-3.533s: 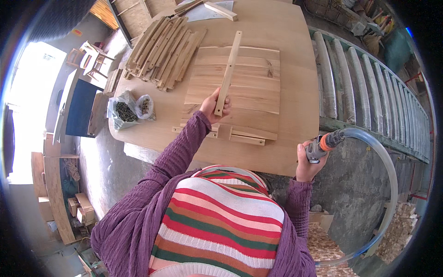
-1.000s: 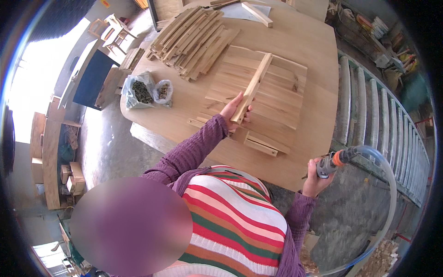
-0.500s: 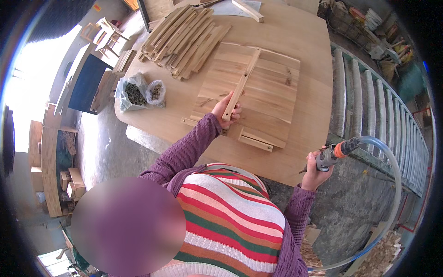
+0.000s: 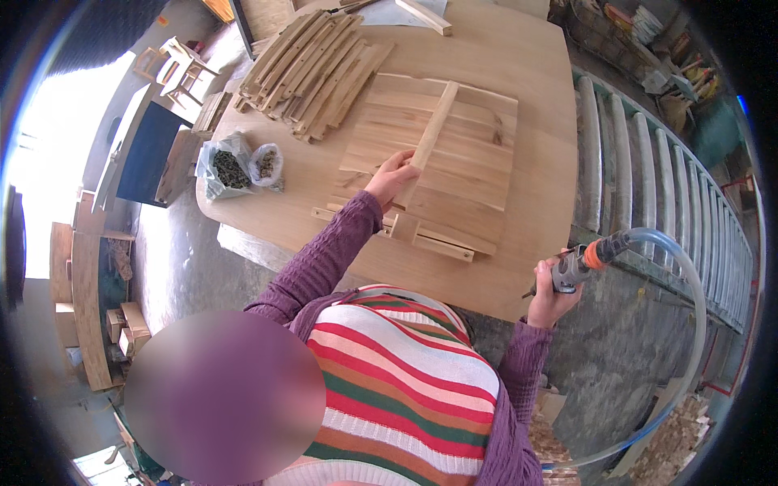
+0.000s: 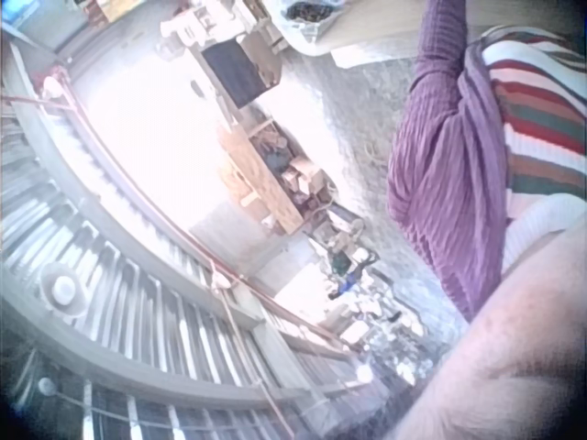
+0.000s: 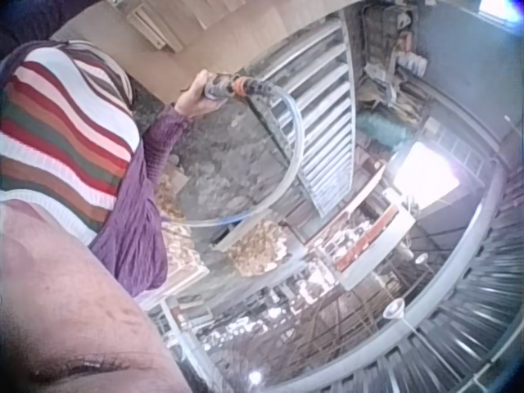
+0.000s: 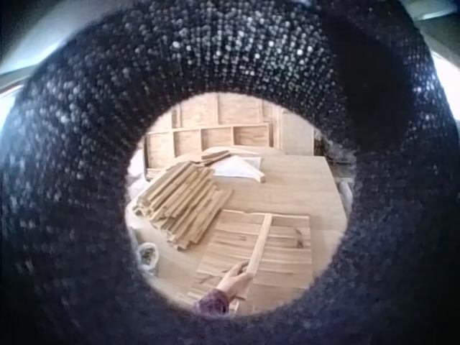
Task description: The person assembles wooden crates by placing slats on a workbench, aligning them, and driving screws with a pneumatic drill. They stack completed crates and continue the process with additional slats and screws.
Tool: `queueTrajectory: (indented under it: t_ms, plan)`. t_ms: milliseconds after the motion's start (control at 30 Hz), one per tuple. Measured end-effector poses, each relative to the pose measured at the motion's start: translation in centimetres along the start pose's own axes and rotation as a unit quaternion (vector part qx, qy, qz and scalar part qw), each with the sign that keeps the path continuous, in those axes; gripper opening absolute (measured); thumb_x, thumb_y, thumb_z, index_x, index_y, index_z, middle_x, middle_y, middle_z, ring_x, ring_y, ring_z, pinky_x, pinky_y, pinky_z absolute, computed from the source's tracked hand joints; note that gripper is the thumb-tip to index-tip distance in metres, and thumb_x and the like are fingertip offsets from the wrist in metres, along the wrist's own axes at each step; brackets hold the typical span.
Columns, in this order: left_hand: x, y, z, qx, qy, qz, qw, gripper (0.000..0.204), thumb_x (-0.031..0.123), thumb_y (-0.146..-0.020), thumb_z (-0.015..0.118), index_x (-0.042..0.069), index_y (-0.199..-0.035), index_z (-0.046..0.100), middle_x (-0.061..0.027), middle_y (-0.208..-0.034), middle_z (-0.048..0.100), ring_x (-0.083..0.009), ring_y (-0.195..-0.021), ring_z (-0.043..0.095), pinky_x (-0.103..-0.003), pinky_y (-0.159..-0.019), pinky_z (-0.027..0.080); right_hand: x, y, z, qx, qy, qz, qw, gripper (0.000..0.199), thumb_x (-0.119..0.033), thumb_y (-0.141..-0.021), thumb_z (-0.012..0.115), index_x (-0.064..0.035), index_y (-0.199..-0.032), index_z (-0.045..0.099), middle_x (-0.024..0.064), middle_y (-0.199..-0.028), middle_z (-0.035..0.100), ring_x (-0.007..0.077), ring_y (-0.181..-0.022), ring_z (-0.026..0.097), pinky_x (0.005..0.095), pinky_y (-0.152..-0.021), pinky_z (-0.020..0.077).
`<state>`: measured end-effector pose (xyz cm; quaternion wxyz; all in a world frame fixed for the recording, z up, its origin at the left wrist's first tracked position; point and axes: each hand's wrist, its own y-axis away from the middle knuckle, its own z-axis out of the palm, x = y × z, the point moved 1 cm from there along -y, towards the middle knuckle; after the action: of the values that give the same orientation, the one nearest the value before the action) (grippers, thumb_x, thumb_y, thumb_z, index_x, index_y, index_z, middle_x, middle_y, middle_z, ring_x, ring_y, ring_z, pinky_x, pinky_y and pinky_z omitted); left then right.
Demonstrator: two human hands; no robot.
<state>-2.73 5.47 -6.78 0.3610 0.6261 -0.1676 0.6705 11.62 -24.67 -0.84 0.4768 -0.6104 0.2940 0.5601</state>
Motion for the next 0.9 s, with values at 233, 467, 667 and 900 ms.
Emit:
queueTrajectory:
  t_ms: [233,467,667,900]
  plan:
    - [1.7,0.3,1.8,-0.009,-0.493,0.045,0.869,0.069,0.030,-0.071,0.061,0.007,-0.130,0.033,-0.0228,-0.084,0.062,-0.0369,-0.078,0.062,-0.044,-0.072,0.049,-0.1,0.1,0.2,0.002,0.002,0.024,1.000,0.041,0.001,-0.073,0.062,0.0006,-0.111,0.048,0.0029,-0.079,0.055,0.0094,-0.067,0.053,0.0235,-0.062,0.0464]
    - [2.6,-0.9,3.1,0.025,-0.582,0.060,0.811,0.064,0.033,-0.074,0.056,0.007,-0.128,0.035,-0.0204,-0.079,0.064,-0.0376,-0.078,0.062,-0.046,-0.069,0.049,-0.3,0.2,0.3,0.010,0.004,0.014,1.000,0.043,0.001,-0.072,0.063,0.0007,-0.111,0.048,0.0024,-0.077,0.054,0.0091,-0.066,0.053,0.0228,-0.060,0.0459]
    - [2.2,-0.8,2.9,0.020,-0.613,0.060,0.788,0.064,0.034,-0.076,0.055,0.004,-0.129,0.034,-0.0195,-0.073,0.064,-0.0366,-0.073,0.063,-0.045,-0.066,0.050,-0.3,0.0,0.1,0.007,0.028,-0.003,1.000,0.038,-0.008,-0.076,0.061,0.0047,-0.110,0.047,0.0034,-0.075,0.055,0.0113,-0.066,0.053,0.0261,-0.063,0.0449]
    - [1.8,0.4,3.0,0.031,-0.630,0.065,0.773,0.064,0.035,-0.077,0.054,0.004,-0.130,0.033,-0.0197,-0.068,0.063,-0.0366,-0.069,0.063,-0.046,-0.063,0.050,0.1,-0.6,-0.4,0.016,0.012,0.009,1.000,0.042,-0.003,-0.073,0.063,0.0028,-0.112,0.048,0.0034,-0.078,0.055,0.0105,-0.066,0.054,0.0255,-0.061,0.0465]
